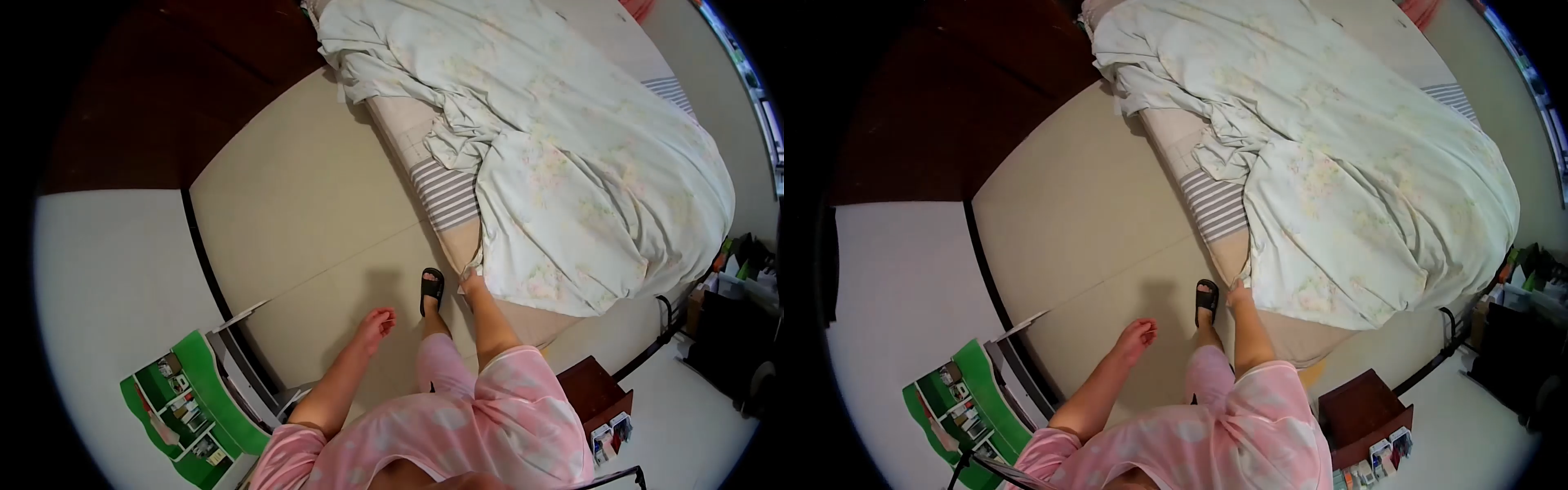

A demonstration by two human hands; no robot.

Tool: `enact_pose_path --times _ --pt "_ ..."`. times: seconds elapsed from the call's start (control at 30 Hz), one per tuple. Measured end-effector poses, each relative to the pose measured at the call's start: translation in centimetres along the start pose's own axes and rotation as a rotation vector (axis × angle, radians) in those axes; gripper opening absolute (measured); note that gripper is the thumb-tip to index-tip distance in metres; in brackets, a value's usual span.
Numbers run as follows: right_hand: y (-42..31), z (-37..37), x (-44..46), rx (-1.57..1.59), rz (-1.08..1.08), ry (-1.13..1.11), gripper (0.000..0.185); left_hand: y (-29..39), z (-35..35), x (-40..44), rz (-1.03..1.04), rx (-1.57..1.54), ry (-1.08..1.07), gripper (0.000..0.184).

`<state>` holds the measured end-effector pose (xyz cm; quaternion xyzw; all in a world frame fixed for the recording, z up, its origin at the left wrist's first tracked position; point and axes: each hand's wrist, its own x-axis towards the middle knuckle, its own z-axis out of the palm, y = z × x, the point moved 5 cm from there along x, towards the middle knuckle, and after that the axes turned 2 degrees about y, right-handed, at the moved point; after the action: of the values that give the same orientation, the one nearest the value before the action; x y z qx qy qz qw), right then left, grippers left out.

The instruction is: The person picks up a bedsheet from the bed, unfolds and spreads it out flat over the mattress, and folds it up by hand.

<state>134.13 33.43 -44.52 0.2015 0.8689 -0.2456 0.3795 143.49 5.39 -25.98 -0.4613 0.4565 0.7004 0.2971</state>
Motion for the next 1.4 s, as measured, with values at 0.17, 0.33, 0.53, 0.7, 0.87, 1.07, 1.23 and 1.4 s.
enact_pose_path --times 0.17,0.33,0.53,0.7,0.87,1.07,1.23,1.4 --pt "1.5 -2.5 -0.8 0.164 -0.137 0.272 0.035 2.8 1.3 2.1 -0.030 0.030 -0.017 0.014" --pt "5.0 -8.8 -3.5 0.549 -0.010 0.479 0.015 6.6 5.4 3.7 -0.038 0.189 -0.085 0.016" --pt "9.3 -14.1 -9.1 1.224 0.058 0.550 0.018 9.1 15.6 4.7 -0.084 0.488 -0.201 0.026" --pt "7.0 -20.8 -20.9 1.721 0.013 0.514 0.020 7.5 24.0 2.1 -0.093 0.786 -0.358 0.057" --pt "5.7 -22.2 -31.5 2.053 -0.131 0.692 0.024 4.8 28.4 -0.1 -0.195 1.107 -0.465 0.084" --pt "6.5 -20.3 -40.6 2.293 -0.211 1.135 0.027 -1.9 29.7 -1.1 0.819 1.823 -1.201 0.100" --pt "5.6 -19.1 -45.3 2.370 -0.242 1.197 0.031 -3.1 27.8 -9.1 0.995 1.706 -1.277 0.105" --pt "5.1 -19.0 -47.5 2.389 -0.272 1.184 0.033 -2.6 27.1 -14.9 1.257 1.606 -1.278 0.101"
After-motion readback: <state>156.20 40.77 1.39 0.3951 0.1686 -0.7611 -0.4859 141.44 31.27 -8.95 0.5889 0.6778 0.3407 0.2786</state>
